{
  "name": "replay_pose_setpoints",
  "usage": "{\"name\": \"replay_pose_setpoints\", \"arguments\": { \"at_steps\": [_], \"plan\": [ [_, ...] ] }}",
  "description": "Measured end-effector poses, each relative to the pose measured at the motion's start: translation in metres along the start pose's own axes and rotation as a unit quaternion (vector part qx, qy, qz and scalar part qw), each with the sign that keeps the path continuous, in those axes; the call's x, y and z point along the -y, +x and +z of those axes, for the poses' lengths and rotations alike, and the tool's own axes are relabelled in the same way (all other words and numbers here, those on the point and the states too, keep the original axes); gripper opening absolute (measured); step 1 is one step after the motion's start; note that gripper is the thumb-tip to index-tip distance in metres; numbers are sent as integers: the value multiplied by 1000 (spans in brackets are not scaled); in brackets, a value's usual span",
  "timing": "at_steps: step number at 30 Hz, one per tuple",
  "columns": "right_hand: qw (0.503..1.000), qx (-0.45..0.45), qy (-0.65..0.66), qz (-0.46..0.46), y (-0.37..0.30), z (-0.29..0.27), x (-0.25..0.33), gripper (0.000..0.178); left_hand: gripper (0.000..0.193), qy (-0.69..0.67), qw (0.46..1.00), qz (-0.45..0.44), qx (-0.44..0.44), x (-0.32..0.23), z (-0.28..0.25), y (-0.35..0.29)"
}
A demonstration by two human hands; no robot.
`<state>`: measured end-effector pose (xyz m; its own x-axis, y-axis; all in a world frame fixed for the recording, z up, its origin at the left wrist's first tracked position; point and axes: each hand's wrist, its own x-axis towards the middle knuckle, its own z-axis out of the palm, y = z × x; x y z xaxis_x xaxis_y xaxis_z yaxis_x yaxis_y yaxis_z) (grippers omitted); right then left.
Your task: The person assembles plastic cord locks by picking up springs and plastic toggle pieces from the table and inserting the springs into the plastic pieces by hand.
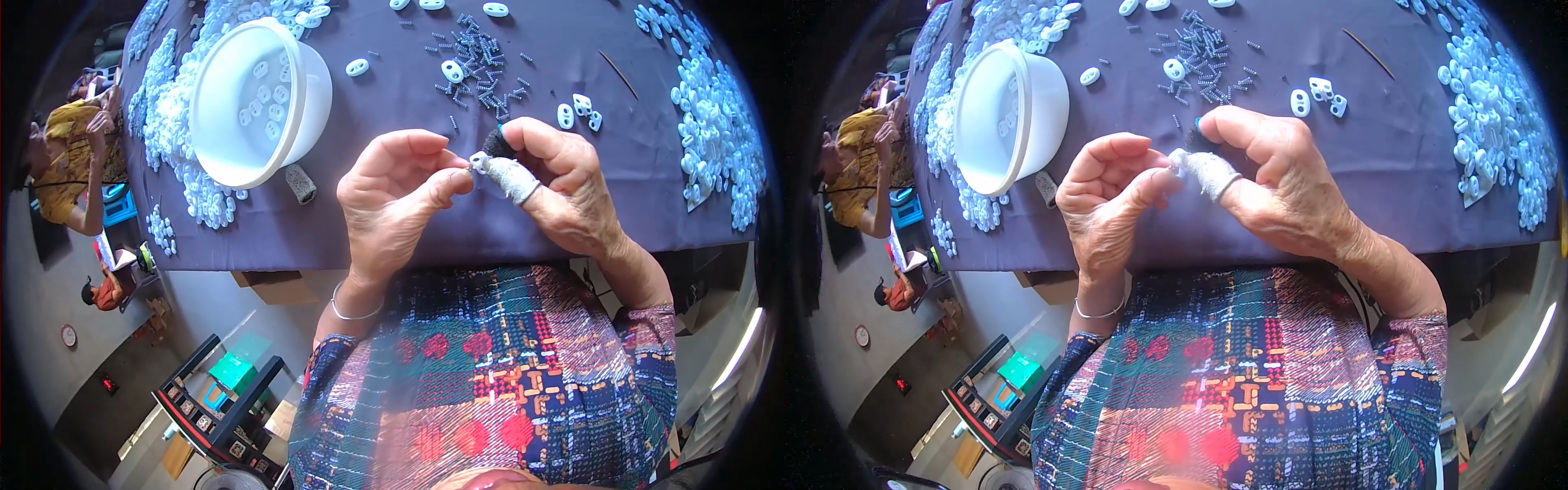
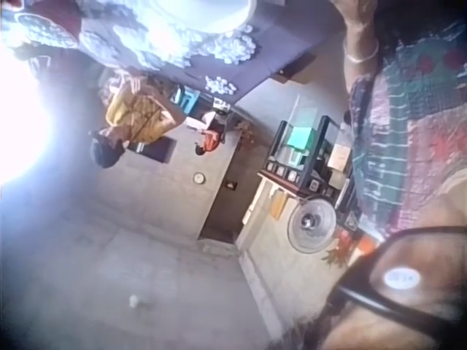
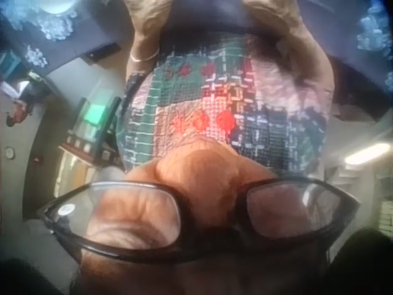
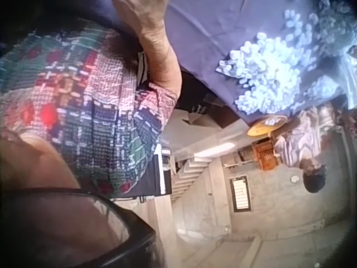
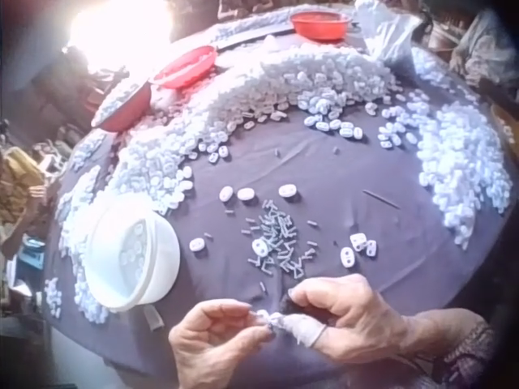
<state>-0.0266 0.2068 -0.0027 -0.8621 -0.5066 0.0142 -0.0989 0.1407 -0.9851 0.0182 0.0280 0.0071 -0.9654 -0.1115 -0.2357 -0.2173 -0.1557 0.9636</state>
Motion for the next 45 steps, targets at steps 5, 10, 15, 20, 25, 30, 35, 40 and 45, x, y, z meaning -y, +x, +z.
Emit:
{"name": "replay_pose_setpoints", "arguments": {
  "at_steps": [5,10,15,20,25,30,35,40,45],
  "plan": [
    [1000,-10,-4,-28,0,1,-4,16,30,11,1000,5,3,1,2,0],
    [999,-8,-30,-40,1,3,-4,17,29,20,1000,0,-5,1,3,-1],
    [995,-8,-59,-78,4,3,-7,18,28,23,999,25,-11,5,5,-2],
    [994,-4,-54,-92,6,5,-13,19,27,18,999,42,-10,5,5,-2],
    [999,22,2,-24,6,3,-12,13,28,36,999,29,13,4,2,1],
    [991,4,58,119,5,1,-1,9,22,0,999,30,-28,2,5,-6],
    [989,8,82,119,3,1,-1,10,12,252,948,191,-24,13,-1,-4],
    [989,25,99,107,3,0,-1,9,10,360,895,263,22,15,4,2],
    [991,40,82,100,2,0,-3,10,8,369,881,297,5,19,6,5]
  ]
}}
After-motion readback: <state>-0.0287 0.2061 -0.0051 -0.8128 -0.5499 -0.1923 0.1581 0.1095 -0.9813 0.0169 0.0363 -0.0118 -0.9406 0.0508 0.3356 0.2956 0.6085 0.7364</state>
